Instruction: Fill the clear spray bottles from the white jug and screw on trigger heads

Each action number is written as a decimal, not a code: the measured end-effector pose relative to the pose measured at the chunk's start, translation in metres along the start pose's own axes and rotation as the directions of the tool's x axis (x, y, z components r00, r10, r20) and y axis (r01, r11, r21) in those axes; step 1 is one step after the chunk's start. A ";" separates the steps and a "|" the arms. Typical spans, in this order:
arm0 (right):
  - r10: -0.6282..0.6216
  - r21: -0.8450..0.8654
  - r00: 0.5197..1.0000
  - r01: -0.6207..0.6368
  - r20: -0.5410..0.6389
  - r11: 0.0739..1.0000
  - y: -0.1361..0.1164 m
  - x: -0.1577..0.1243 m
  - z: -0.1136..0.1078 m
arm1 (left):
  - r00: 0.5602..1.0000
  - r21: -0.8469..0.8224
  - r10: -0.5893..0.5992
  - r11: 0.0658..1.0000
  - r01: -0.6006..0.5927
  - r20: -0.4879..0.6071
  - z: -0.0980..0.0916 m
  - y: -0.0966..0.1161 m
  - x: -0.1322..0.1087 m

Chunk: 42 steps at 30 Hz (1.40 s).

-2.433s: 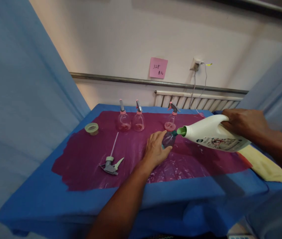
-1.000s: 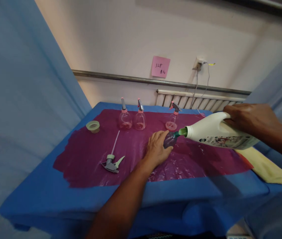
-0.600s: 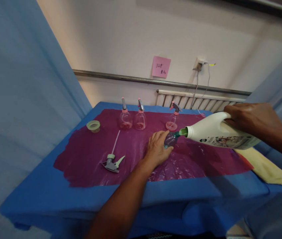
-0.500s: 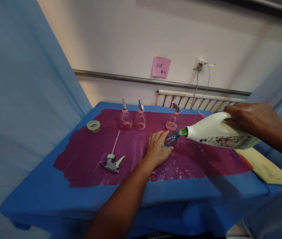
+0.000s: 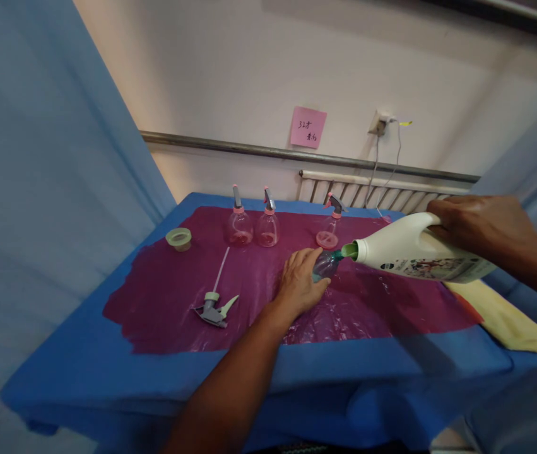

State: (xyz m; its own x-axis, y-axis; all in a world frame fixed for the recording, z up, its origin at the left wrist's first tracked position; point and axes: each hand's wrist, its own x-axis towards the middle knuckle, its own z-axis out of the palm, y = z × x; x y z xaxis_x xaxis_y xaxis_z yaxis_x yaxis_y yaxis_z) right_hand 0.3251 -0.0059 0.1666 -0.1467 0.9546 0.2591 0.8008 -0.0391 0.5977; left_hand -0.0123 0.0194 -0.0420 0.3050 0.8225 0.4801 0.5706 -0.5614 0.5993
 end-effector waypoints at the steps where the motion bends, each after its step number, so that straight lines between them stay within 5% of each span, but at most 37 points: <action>1: -0.003 -0.005 1.000 0.003 0.001 1.000 0.000 0.000 0.000 | 1.000 -0.001 0.001 1.000 -0.001 -0.001 0.000 0.000 0.000; 28: 0.007 -0.014 1.000 -0.007 -0.013 1.000 -0.001 0.003 -0.005 | 0.999 -0.076 -0.052 0.996 0.053 0.005 0.001 0.001 0.000; 39: 0.020 0.057 0.992 -0.013 -0.127 0.998 -0.003 0.001 0.013 | 0.996 -0.136 -0.088 0.987 0.092 0.032 0.003 -0.001 -0.001; 42: 0.076 0.099 0.994 -0.068 -0.075 0.993 -0.008 -0.001 0.028 | 0.995 -0.157 -0.095 0.983 0.099 0.028 0.005 -0.002 -0.001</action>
State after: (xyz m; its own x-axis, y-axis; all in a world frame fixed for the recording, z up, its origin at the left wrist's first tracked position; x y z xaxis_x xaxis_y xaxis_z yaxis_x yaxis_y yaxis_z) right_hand 0.3350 0.0015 0.1406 -0.1287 0.9240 0.3601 0.8626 -0.0748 0.5003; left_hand -0.0102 0.0203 -0.0470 0.2704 0.8745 0.4027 0.4711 -0.4850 0.7368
